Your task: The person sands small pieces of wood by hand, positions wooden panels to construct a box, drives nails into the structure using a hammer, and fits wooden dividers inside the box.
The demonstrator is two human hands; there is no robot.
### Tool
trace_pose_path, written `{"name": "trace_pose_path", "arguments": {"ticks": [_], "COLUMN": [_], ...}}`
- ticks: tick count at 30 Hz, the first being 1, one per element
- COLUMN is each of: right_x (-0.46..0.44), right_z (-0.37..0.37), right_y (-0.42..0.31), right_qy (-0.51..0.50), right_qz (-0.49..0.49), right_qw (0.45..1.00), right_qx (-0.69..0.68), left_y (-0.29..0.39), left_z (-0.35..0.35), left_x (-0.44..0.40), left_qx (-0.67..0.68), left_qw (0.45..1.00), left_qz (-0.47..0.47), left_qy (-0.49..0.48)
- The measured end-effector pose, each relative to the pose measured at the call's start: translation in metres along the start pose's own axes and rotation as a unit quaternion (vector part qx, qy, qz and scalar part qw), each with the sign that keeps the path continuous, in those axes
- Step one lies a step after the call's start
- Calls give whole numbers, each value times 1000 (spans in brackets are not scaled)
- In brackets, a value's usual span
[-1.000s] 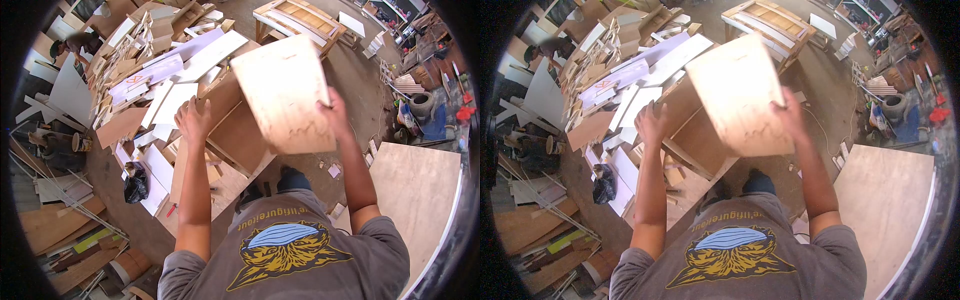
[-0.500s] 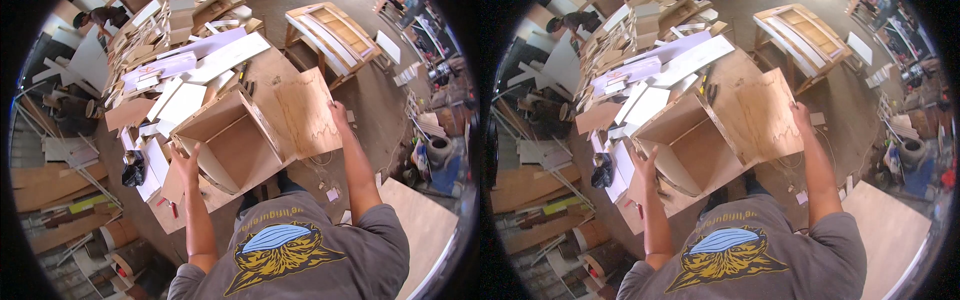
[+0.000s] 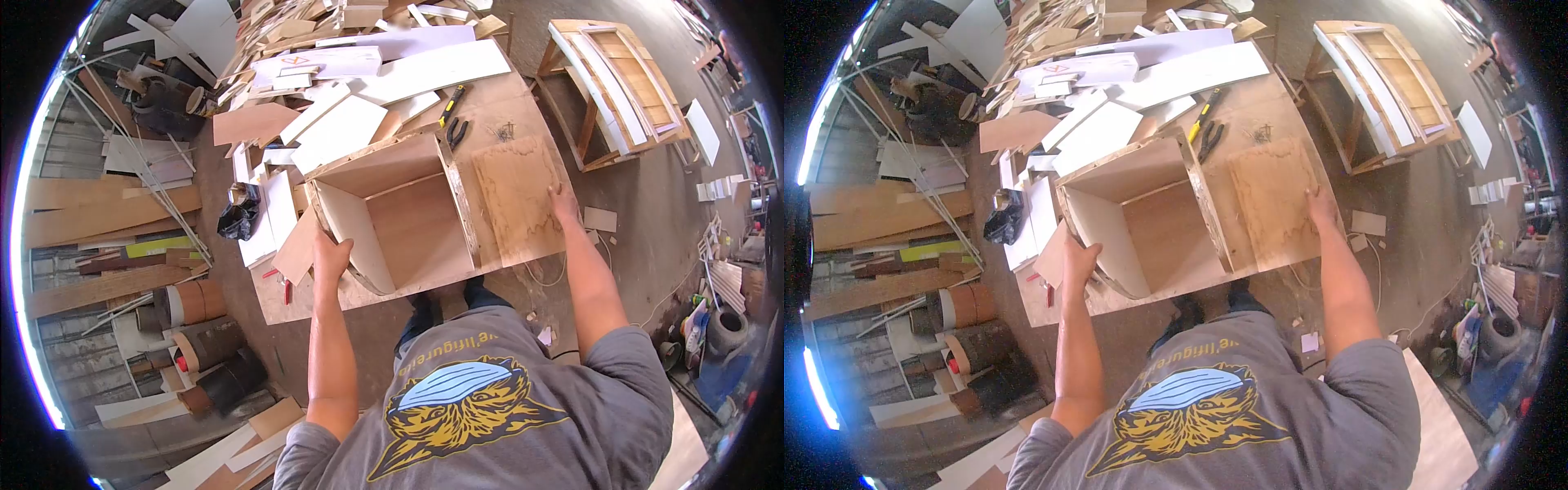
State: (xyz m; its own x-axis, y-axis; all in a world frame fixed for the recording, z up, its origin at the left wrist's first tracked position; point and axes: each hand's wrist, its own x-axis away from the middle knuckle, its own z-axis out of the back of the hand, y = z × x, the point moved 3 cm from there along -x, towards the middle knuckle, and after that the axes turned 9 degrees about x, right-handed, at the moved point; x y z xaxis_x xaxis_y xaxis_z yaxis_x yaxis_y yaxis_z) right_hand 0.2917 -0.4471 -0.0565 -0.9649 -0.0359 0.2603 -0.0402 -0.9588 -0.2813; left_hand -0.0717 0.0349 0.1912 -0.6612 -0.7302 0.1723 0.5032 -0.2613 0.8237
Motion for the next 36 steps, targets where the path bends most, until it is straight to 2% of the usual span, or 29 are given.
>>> {"name": "trace_pose_path", "arguments": {"ticks": [3,6,8,10,12,15,18,21,24,28,30,36], "right_x": [24,16,74,113,170,196,180,191,217,242,252,283], "right_z": [36,13,88,114,166,174,139,149,170,196,201,179], "right_y": [-32,-48,-126,-180,-240,-289,-302,-304,-301,-295,-287,-250], "right_qy": [-46,25,-19,-156,-236,-173,-88,-67,3,127,118,161], "right_qz": [6,14,110,128,115,253,249,248,235,288,282,269], "right_qw": [998,997,992,944,923,944,964,966,972,948,951,941], "right_qx": [36,77,-58,-260,-282,-126,28,6,-19,-41,-52,-127], "left_y": [15,-4,8,9,0,-46,-12,-16,-19,-10,-4,-5], "left_z": [4,4,5,8,11,6,13,12,20,29,28,15], "left_x": [0,-13,-8,-7,-10,-31,-15,-8,5,19,27,66], "left_qx": [4,38,31,2,-48,-7,-1,87,124,158,168,202], "left_qw": [1000,997,998,999,996,991,989,994,989,982,980,930], "left_qz": [-14,-69,-49,-9,51,92,70,7,-64,-87,-104,-303], "left_qy": [-3,-18,-19,-34,-63,-100,-127,-70,-43,-47,-37,43]}}
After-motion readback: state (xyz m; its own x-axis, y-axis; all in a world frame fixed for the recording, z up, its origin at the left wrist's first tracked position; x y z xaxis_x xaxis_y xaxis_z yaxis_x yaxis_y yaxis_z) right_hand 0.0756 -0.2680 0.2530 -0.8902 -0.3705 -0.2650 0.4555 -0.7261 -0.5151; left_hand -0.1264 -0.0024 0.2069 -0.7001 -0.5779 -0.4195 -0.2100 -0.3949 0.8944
